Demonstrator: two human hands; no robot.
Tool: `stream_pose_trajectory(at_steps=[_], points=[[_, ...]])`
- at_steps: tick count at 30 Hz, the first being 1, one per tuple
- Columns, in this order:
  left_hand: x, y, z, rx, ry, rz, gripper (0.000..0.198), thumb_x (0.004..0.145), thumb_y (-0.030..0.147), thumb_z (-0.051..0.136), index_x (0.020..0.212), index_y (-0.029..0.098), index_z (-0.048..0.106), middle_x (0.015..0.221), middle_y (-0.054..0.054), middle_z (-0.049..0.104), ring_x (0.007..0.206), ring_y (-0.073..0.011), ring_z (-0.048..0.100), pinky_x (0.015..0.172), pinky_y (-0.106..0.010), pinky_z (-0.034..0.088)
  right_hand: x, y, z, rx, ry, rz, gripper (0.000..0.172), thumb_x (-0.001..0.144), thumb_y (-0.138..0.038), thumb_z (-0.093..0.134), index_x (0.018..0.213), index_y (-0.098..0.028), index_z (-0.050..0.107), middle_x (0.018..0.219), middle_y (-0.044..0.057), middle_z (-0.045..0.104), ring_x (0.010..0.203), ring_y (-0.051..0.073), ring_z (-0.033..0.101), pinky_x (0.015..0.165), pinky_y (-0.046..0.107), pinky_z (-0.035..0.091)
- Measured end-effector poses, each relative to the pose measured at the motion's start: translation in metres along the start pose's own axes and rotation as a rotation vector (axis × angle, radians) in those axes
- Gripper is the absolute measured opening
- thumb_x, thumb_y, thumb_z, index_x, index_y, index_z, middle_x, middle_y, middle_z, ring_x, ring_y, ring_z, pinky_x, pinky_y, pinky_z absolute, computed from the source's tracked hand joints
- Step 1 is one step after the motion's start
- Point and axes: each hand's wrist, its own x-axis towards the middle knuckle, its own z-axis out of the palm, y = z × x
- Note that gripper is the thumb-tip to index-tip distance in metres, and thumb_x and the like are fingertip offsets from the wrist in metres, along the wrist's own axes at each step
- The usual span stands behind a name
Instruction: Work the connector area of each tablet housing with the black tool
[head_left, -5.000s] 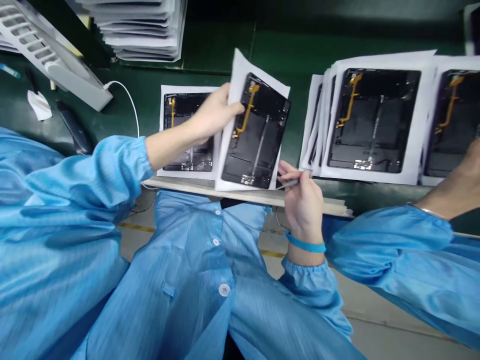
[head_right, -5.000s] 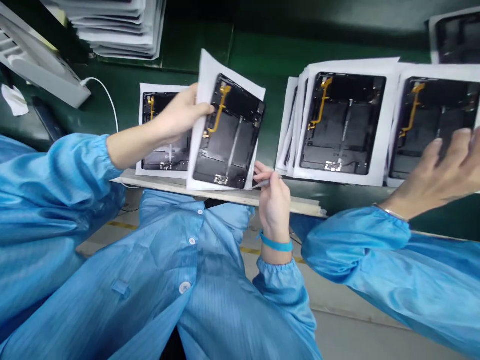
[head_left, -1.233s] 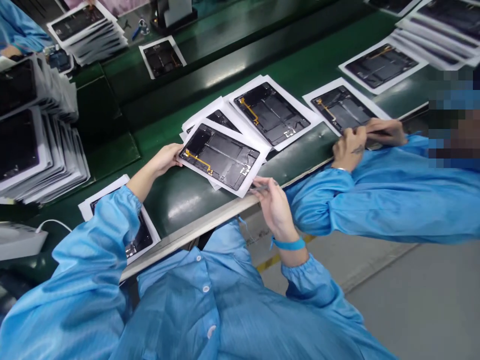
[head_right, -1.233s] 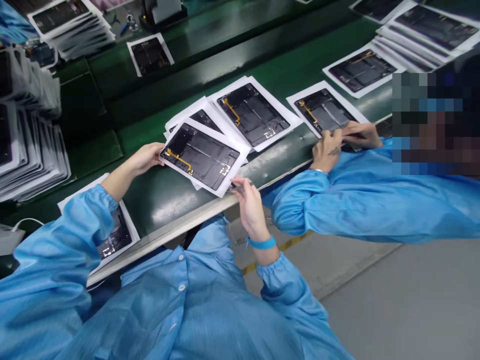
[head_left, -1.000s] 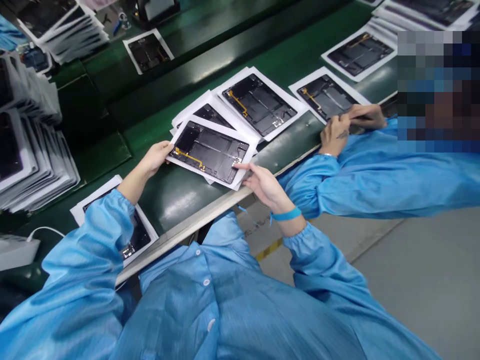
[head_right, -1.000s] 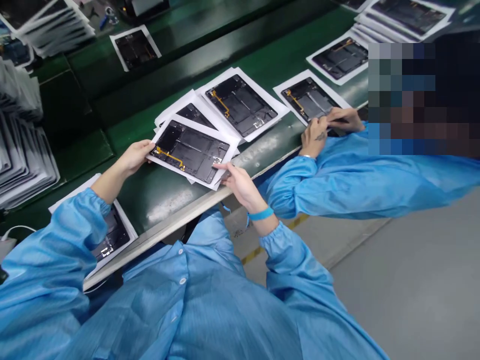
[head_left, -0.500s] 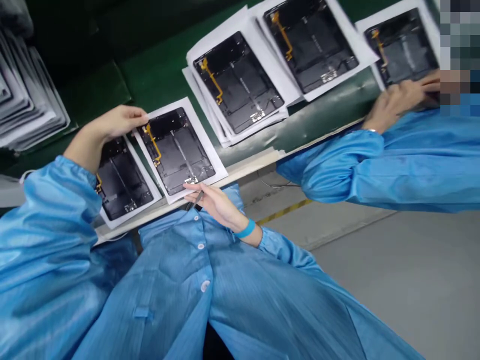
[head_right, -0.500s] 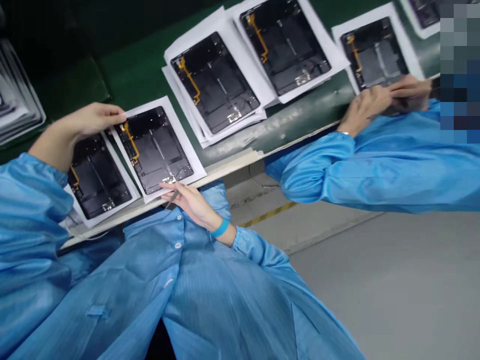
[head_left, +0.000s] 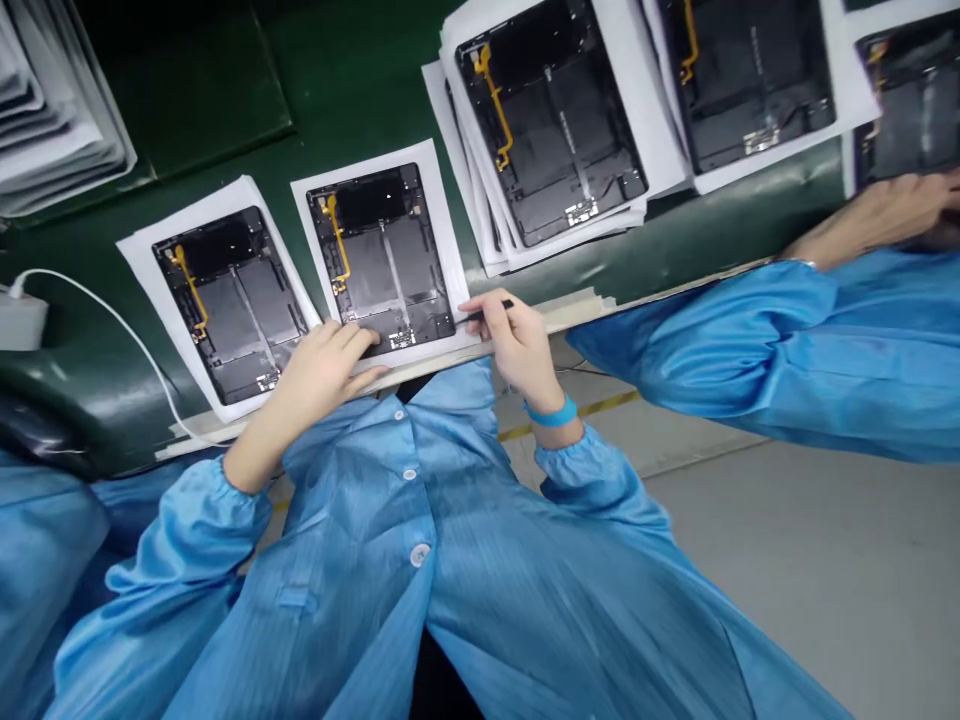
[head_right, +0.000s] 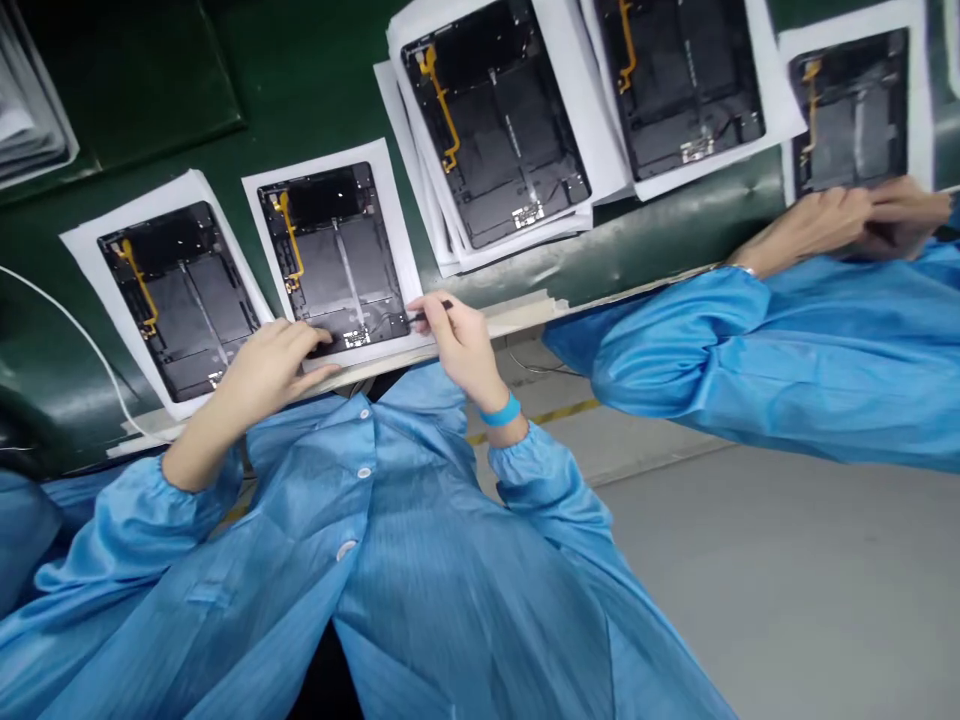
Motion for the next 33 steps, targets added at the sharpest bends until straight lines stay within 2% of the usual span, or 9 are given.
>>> stream_pose_trajectory(at_steps=[3,9,14,17,22,24,28,33], points=[[-0.005,0.009,0.019,0.049,0.102,-0.032,0.022,0.113,0.029,0.066,0.128,0.014,0.073,0.117,-0.015,0.078,0.105,-0.034,0.069,0.093,-0.044,0.056,0.017,0.007,0.011,0.008,-0.022,-0.057,0.069,0.108,-0.085,0.056,0.1,-0.022,0.083,0.083,0.003,0.077,0.079,0.017,0.076,0.076,0.03,0.058],[0.002,0.016,0.026,0.092,0.261,-0.02,0.024,0.116,0.032,0.063,0.13,0.016,0.074,0.117,-0.015,0.076,0.104,-0.0337,0.066,0.088,-0.044,0.049,0.029,0.014,0.012,-0.048,-0.053,-0.134,0.066,0.113,-0.081,0.049,0.102,-0.023,0.078,0.085,0.002,0.076,0.077,0.015,0.074,0.076,0.029,0.058],[0.019,0.033,0.044,0.034,0.341,0.012,0.026,0.117,0.033,0.062,0.133,0.018,0.078,0.115,-0.013,0.079,0.106,-0.0323,0.065,0.089,-0.045,0.045,0.046,0.012,0.011,-0.211,-0.229,-0.265,0.062,0.118,-0.075,0.043,0.101,-0.023,0.072,0.091,0.003,0.077,0.082,0.016,0.074,0.084,0.031,0.056],[0.028,0.037,0.056,0.031,0.382,-0.01,0.027,0.117,0.034,0.063,0.133,0.02,0.08,0.11,-0.011,0.079,0.102,-0.0313,0.065,0.087,-0.045,0.043,0.055,0.012,0.01,-0.268,-0.291,-0.301,0.062,0.119,-0.074,0.039,0.099,-0.023,0.069,0.091,0.004,0.075,0.084,0.018,0.074,0.086,0.032,0.055],[0.033,0.038,0.063,0.004,0.423,-0.003,0.027,0.118,0.036,0.063,0.134,0.025,0.081,0.103,-0.009,0.077,0.1,-0.0297,0.065,0.088,-0.045,0.042,0.055,0.011,0.006,-0.273,-0.33,-0.311,0.061,0.12,-0.071,0.037,0.096,-0.024,0.067,0.088,0.004,0.072,0.083,0.019,0.074,0.086,0.033,0.057],[0.034,0.038,0.063,-0.007,0.439,0.008,0.026,0.118,0.036,0.063,0.134,0.026,0.082,0.101,-0.008,0.077,0.1,-0.0292,0.065,0.089,-0.045,0.042,0.051,0.01,0.004,-0.25,-0.297,-0.309,0.06,0.121,-0.069,0.036,0.096,-0.024,0.067,0.091,0.004,0.073,0.082,0.019,0.074,0.086,0.034,0.058],[0.033,0.036,0.062,-0.041,0.412,-0.011,0.026,0.119,0.036,0.062,0.134,0.029,0.082,0.102,-0.008,0.077,0.101,-0.0286,0.065,0.092,-0.046,0.041,0.042,0.011,0.001,-0.252,-0.199,-0.345,0.057,0.123,-0.064,0.035,0.097,-0.024,0.068,0.095,0.005,0.075,0.085,0.02,0.074,0.09,0.039,0.062],[0.034,0.035,0.056,-0.064,0.385,-0.008,0.029,0.119,0.038,0.062,0.133,0.028,0.085,0.101,-0.008,0.077,0.101,-0.0296,0.064,0.092,-0.048,0.04,0.04,0.023,-0.001,-0.317,-0.227,-0.448,0.054,0.124,-0.058,0.034,0.101,-0.024,0.068,0.095,0.006,0.073,0.093,0.023,0.072,0.093,0.042,0.06]])
